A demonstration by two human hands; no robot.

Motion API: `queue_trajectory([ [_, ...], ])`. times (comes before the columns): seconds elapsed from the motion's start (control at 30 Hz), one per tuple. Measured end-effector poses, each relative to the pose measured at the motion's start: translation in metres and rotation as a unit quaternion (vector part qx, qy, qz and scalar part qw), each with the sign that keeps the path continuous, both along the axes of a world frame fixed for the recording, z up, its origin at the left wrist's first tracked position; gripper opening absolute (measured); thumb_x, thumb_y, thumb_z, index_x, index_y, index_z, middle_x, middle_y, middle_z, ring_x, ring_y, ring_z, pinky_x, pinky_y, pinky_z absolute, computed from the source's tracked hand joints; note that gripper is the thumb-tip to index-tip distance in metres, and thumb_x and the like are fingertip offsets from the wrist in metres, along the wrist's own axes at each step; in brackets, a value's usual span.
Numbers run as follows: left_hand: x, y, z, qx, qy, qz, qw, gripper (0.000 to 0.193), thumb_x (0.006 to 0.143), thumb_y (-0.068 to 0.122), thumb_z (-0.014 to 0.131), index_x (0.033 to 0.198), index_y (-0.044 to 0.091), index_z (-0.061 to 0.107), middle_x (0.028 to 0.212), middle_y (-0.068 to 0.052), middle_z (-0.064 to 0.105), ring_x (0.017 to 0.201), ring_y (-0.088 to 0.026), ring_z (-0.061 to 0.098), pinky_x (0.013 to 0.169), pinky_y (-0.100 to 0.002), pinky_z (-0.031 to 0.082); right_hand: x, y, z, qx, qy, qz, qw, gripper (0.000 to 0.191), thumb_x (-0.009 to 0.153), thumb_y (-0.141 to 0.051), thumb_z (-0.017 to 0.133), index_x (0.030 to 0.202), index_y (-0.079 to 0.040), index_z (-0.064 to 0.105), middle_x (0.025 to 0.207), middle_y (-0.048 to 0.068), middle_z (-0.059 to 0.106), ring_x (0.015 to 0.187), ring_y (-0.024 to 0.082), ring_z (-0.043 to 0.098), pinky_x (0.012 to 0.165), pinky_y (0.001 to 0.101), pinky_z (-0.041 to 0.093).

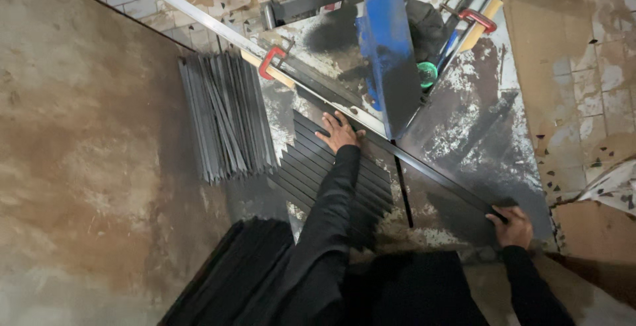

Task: The person picks up dark moulding strips from a pile on the workbench, positions each strip against the fence of a double mitre saw, and cuts mitred ends, placing the cut pieces into a growing stack beside the saw. They occasionally reposition strips and clear small offcut pieces from the cutting area.

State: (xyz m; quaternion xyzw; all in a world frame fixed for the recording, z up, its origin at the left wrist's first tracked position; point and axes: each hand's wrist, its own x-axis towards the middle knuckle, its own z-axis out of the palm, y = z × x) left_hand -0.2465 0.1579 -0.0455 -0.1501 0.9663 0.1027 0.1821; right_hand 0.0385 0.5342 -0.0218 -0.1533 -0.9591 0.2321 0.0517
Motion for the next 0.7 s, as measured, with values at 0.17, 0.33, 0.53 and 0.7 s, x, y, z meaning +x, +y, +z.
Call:
queue_trajectory([
  [0.17, -0.004, -0.001, 0.003, -0.012, -0.004, -0.009, 1.000, 0.120, 0.076, 0.067, 0.078, 0.163, 0.009, 0.020, 0.170, -0.023, 0.011, 0.158, -0.036, 0.011, 0.120, -0.069, 0.007, 0.001, 0.003, -0.011, 0.012, -0.024, -0.003, 1.000, 0.044, 0.085, -0.047, 0.082, 0.114, -0.013, 0.080, 0.106, 0.009, 0.072, 0.102, 0.030, 0.069, 0.091, 0.0422, 0.055],
  [0.33, -0.005, -0.010, 0.013, -0.045, 0.005, -0.071, 0.996, 0.119, 0.079, 0.076, 0.070, 0.162, 0.005, 0.022, 0.166, -0.032, 0.017, 0.156, -0.044, 0.014, 0.123, -0.063, 0.004, 0.008, 0.022, -0.023, 0.045, 0.011, 0.037, 0.998, 0.038, 0.087, -0.045, 0.081, 0.111, -0.014, 0.081, 0.106, 0.009, 0.072, 0.103, 0.031, 0.067, 0.089, 0.0397, 0.054],
  [0.53, 0.001, -0.027, 0.015, -0.075, 0.071, -0.140, 0.985, 0.109, 0.082, 0.079, 0.061, 0.160, 0.007, 0.033, 0.163, -0.035, 0.023, 0.156, -0.046, 0.016, 0.127, -0.054, 0.007, 0.044, 0.053, -0.014, 0.054, 0.043, 0.031, 0.997, 0.030, 0.083, -0.024, 0.079, 0.112, -0.015, 0.075, 0.108, 0.008, 0.071, 0.107, 0.031, 0.066, 0.098, 0.0427, 0.052],
  [0.7, 0.028, -0.039, 0.001, -0.075, 0.108, -0.185, 0.974, 0.104, 0.083, 0.076, 0.060, 0.158, 0.008, 0.038, 0.166, -0.034, 0.019, 0.157, -0.045, 0.016, 0.127, -0.051, 0.010, 0.063, 0.046, -0.001, 0.060, -0.014, 0.015, 0.998, 0.041, 0.086, -0.018, 0.077, 0.127, -0.019, 0.075, 0.113, 0.011, 0.069, 0.109, 0.032, 0.063, 0.097, 0.0429, 0.052],
])
